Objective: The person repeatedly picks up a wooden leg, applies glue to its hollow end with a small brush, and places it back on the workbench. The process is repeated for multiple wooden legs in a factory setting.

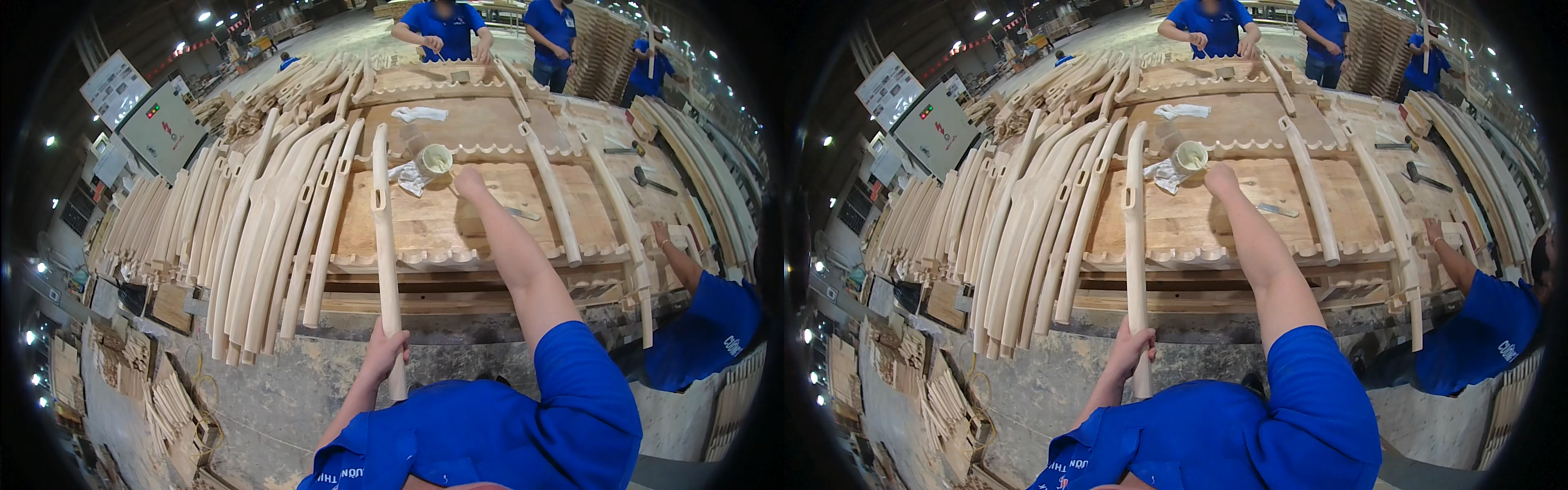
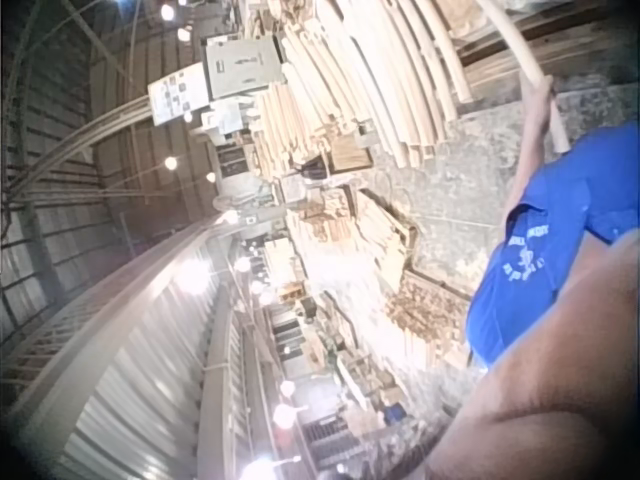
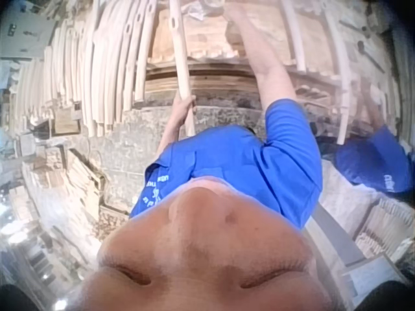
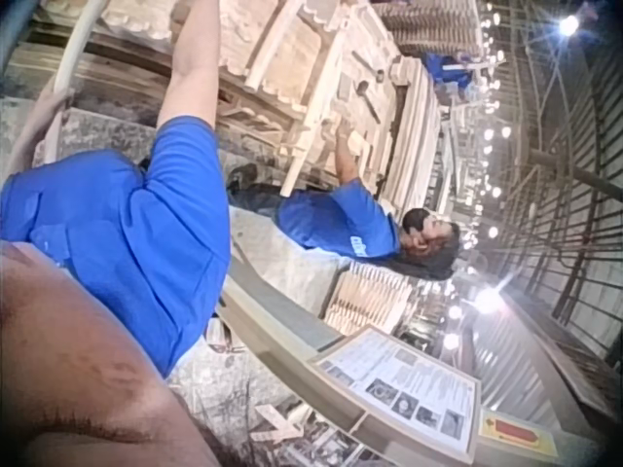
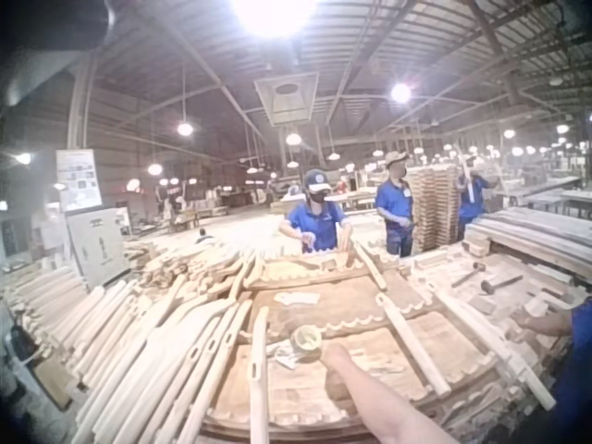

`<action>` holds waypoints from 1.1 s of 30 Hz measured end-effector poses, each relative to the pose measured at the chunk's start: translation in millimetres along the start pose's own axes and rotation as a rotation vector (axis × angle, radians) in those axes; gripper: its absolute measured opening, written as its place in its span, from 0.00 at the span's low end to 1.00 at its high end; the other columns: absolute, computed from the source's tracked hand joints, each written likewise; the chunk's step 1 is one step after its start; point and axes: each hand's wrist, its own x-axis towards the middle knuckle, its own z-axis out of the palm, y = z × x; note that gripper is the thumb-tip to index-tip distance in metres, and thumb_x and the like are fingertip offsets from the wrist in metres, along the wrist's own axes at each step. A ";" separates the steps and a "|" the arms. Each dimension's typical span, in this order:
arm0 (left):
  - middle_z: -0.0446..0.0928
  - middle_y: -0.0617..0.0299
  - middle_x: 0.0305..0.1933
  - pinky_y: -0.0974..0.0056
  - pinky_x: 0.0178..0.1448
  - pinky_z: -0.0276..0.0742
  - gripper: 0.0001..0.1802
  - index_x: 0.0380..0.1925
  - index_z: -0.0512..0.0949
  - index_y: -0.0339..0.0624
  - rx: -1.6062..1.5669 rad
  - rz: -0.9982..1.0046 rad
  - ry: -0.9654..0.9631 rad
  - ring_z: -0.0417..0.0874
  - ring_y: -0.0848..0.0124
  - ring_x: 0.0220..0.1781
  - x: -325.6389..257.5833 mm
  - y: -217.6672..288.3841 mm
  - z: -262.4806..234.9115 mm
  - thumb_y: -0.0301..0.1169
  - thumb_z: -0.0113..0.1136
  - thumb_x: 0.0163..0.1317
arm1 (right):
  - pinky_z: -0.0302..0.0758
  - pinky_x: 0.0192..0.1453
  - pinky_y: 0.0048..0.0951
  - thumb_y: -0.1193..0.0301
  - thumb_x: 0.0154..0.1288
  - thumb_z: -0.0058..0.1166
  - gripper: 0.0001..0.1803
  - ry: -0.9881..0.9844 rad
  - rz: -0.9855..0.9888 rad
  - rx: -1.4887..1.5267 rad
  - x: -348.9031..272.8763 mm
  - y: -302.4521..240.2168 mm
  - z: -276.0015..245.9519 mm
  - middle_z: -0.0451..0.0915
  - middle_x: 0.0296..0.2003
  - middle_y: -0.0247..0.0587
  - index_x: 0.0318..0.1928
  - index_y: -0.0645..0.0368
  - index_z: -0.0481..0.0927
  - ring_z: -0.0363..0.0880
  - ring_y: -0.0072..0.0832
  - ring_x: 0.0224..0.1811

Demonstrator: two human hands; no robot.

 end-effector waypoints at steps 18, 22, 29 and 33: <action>0.69 0.58 0.26 0.66 0.21 0.71 0.31 0.58 0.57 0.41 0.274 0.130 0.157 0.72 0.71 0.16 -0.5 -48.3 -9.0 0.24 0.53 0.52 | 0.72 0.48 0.45 0.67 0.60 0.47 0.12 0.142 0.030 0.196 -29.4 29.8 5.8 0.80 0.38 0.56 0.40 0.60 0.78 0.77 0.50 0.45; 0.69 0.59 0.24 0.66 0.21 0.71 0.29 0.55 0.59 0.41 0.233 0.117 0.105 0.73 0.72 0.16 -3.4 -61.6 -11.8 0.25 0.54 0.52 | 0.73 0.46 0.42 0.68 0.57 0.51 0.11 0.236 -0.015 0.161 -25.5 35.6 -3.1 0.81 0.35 0.51 0.40 0.59 0.77 0.79 0.47 0.41; 0.69 0.61 0.23 0.67 0.20 0.70 0.24 0.51 0.60 0.38 0.183 0.079 0.072 0.72 0.73 0.16 4.0 -71.4 -21.8 0.25 0.57 0.56 | 0.72 0.45 0.45 0.64 0.62 0.46 0.13 0.262 -0.083 0.132 -28.3 21.9 -3.5 0.79 0.36 0.53 0.37 0.60 0.77 0.77 0.49 0.41; 0.69 0.61 0.23 0.68 0.20 0.70 0.22 0.49 0.60 0.39 0.155 0.056 -0.011 0.71 0.73 0.16 7.4 -68.2 -20.5 0.26 0.58 0.58 | 0.71 0.41 0.43 0.71 0.58 0.50 0.06 0.355 -0.123 0.084 -17.0 39.4 -4.7 0.78 0.29 0.49 0.34 0.61 0.74 0.77 0.46 0.36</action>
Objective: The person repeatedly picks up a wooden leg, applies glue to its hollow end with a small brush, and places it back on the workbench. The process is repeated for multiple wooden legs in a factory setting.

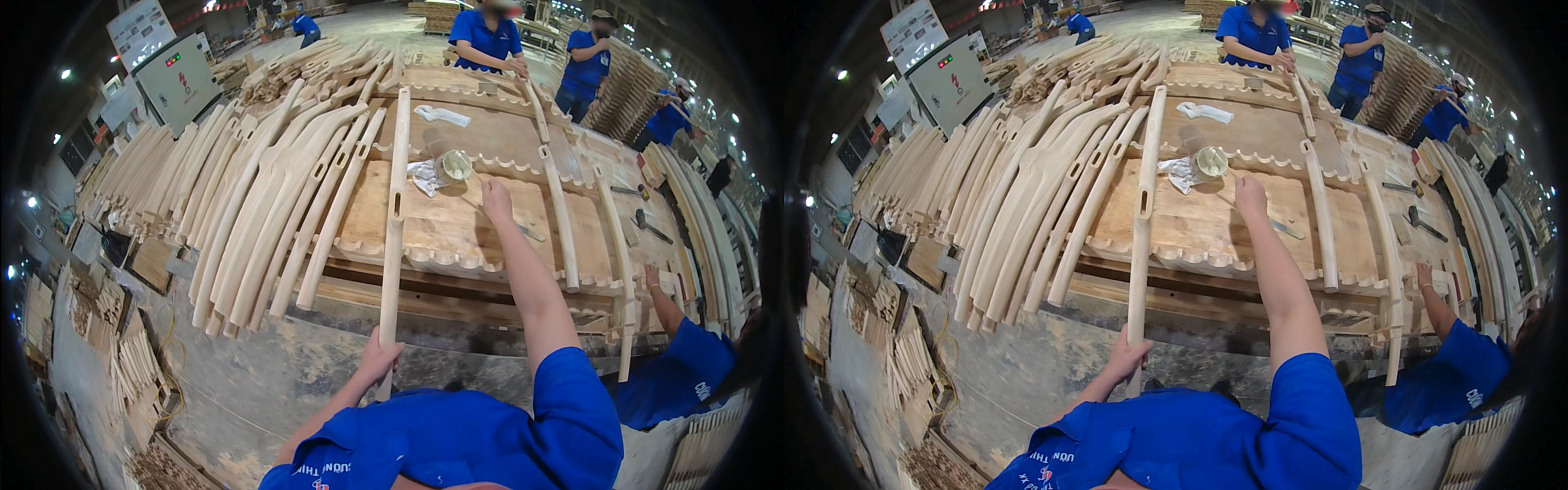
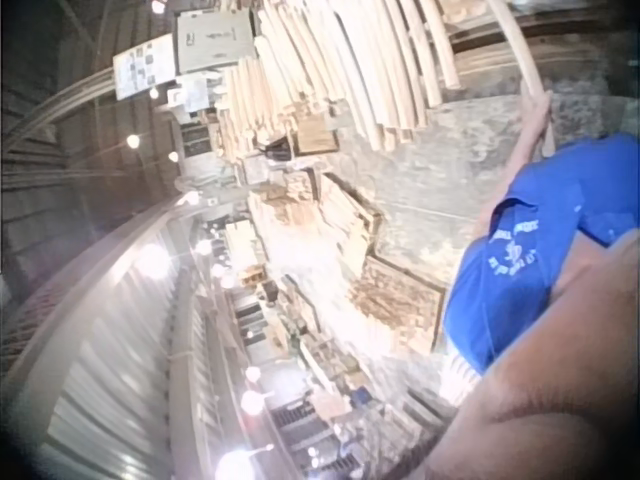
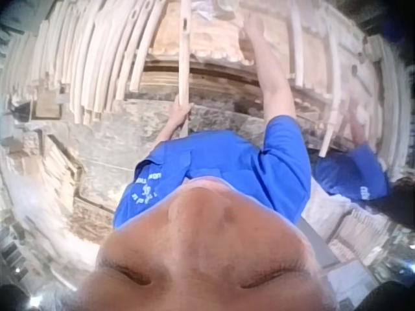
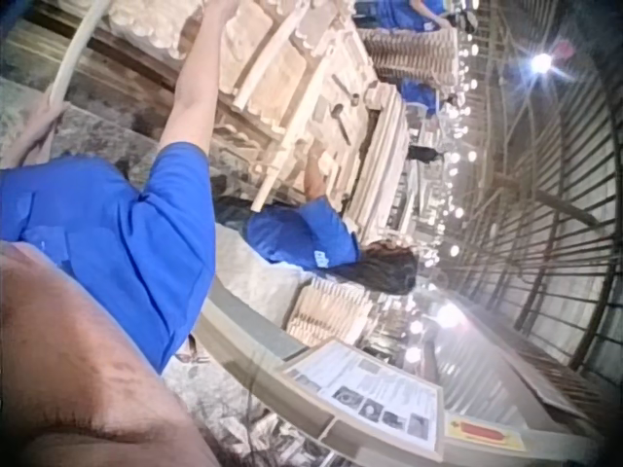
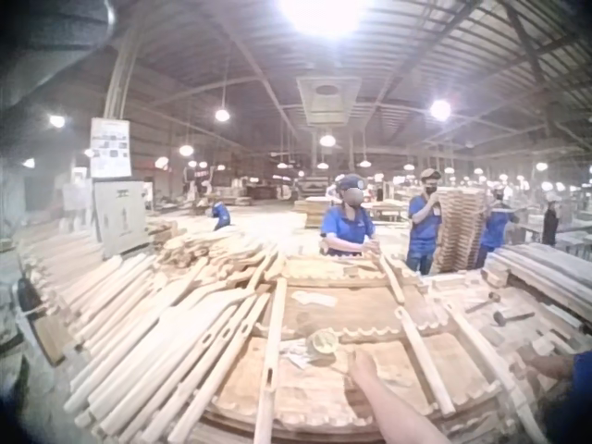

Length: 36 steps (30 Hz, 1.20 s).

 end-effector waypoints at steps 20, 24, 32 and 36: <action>0.70 0.63 0.24 0.67 0.22 0.71 0.18 0.44 0.65 0.41 0.087 0.029 0.085 0.73 0.75 0.18 3.9 -4.8 2.9 0.30 0.59 0.56 | 0.71 0.23 0.25 0.66 0.60 0.54 0.10 -0.204 0.227 0.382 -8.7 -5.7 -4.8 0.78 0.24 0.35 0.34 0.61 0.78 0.74 0.21 0.19; 0.70 0.63 0.25 0.67 0.23 0.71 0.18 0.43 0.65 0.41 0.038 0.008 0.046 0.73 0.75 0.18 6.6 -12.7 3.2 0.31 0.60 0.56 | 0.69 0.21 0.21 0.66 0.62 0.53 0.10 -0.255 0.265 0.544 -8.9 -17.0 -16.8 0.76 0.23 0.33 0.36 0.60 0.77 0.72 0.20 0.17; 0.69 0.63 0.26 0.68 0.22 0.70 0.25 0.53 0.60 0.39 -0.021 0.100 -0.024 0.72 0.76 0.20 25.6 -33.6 -8.7 0.28 0.58 0.57 | 0.66 0.21 0.19 0.69 0.63 0.53 0.07 -0.252 0.284 0.739 -16.7 -31.9 -26.0 0.75 0.26 0.30 0.38 0.58 0.75 0.70 0.16 0.21; 0.70 0.63 0.26 0.69 0.24 0.70 0.27 0.54 0.60 0.38 0.094 0.148 -0.004 0.72 0.76 0.21 35.6 -39.4 -12.2 0.30 0.59 0.57 | 0.65 0.25 0.17 0.70 0.61 0.56 0.07 -0.148 0.103 0.781 -22.8 -22.0 -32.8 0.73 0.25 0.27 0.37 0.59 0.75 0.68 0.14 0.24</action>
